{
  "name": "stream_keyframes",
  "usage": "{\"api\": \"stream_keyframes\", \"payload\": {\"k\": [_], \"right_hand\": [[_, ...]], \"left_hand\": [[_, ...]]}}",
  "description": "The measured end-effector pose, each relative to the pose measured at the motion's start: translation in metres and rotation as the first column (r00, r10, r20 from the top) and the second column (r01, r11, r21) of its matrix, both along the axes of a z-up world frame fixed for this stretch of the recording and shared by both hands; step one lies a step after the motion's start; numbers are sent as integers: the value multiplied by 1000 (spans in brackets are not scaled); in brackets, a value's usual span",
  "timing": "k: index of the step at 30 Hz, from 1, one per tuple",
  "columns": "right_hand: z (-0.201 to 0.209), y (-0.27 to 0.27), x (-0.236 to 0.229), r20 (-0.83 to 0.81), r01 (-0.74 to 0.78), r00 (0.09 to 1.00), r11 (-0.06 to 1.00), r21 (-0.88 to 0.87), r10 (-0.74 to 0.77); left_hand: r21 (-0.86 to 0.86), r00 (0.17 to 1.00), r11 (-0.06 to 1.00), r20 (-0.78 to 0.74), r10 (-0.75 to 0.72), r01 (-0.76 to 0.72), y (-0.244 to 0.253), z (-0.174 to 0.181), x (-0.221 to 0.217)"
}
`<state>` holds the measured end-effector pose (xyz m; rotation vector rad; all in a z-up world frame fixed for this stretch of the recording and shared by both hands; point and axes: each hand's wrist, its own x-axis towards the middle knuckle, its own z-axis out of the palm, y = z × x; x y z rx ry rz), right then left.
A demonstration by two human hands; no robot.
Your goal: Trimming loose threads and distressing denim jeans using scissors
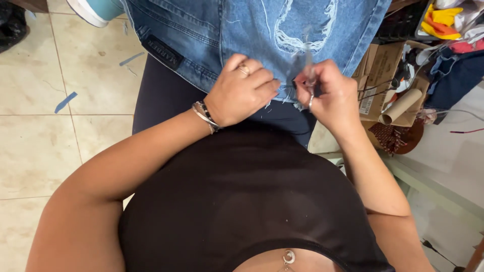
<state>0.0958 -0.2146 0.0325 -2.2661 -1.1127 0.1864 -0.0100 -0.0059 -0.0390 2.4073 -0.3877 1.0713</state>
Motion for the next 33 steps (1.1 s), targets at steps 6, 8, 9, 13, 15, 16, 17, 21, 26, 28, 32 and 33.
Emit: {"api": "stream_keyframes", "payload": {"k": [6, 8, 9, 13, 15, 16, 17, 21, 26, 28, 32, 33], "right_hand": [[5, -1, -5, -172, 37, 985, 998, 52, -28], [6, -4, -8, -204, 48, 978, 998, 45, -38], [7, -4, -9, -222, 24, 975, 1000, -4, -24], [-1, -5, -11, -119, -13, 993, 999, -50, 7], [3, -1, -13, -120, -29, 992, 999, -18, 26], [5, 1, -14, -122, -49, 991, 999, 13, 50], [-1, -2, -14, -122, -48, 991, 999, 13, 49], [2, -3, -16, -170, 7, 985, 998, -69, -18], [20, -2, -22, -258, -5, 966, 988, -156, -36], [16, -1, -23, -222, 42, 973, 992, -120, -69], [29, 3, -31, -333, -52, 943, 975, -215, -23], [28, -1, -30, -329, -28, 944, 987, -161, -26]], "left_hand": [[94, 995, 995, 98, 30, -39, -11, -14, 12], [55, 997, 998, 61, 37, -40, -6, -2, 9], [-44, 996, 999, -92, -2, -2, -2, 10, 4], [-128, 959, 991, -278, -61, 26, 5, 21, -4], [-97, 948, 994, -309, -78, 50, 5, 27, -4], [-67, 936, 995, -341, -91, 72, 5, 30, -5], [-68, 935, 995, -341, -92, 73, 2, 18, -2], [95, 996, 993, 29, -79, 76, -1, -7, 0], [77, 982, 979, -24, -187, 188, 14, 0, -18], [14, 989, 989, -21, -149, 150, 16, -6, -20], [75, 988, 986, -54, -145, 149, 17, -9, -24], [58, 986, 985, -45, -159, 162, 18, -2, -23]]}}
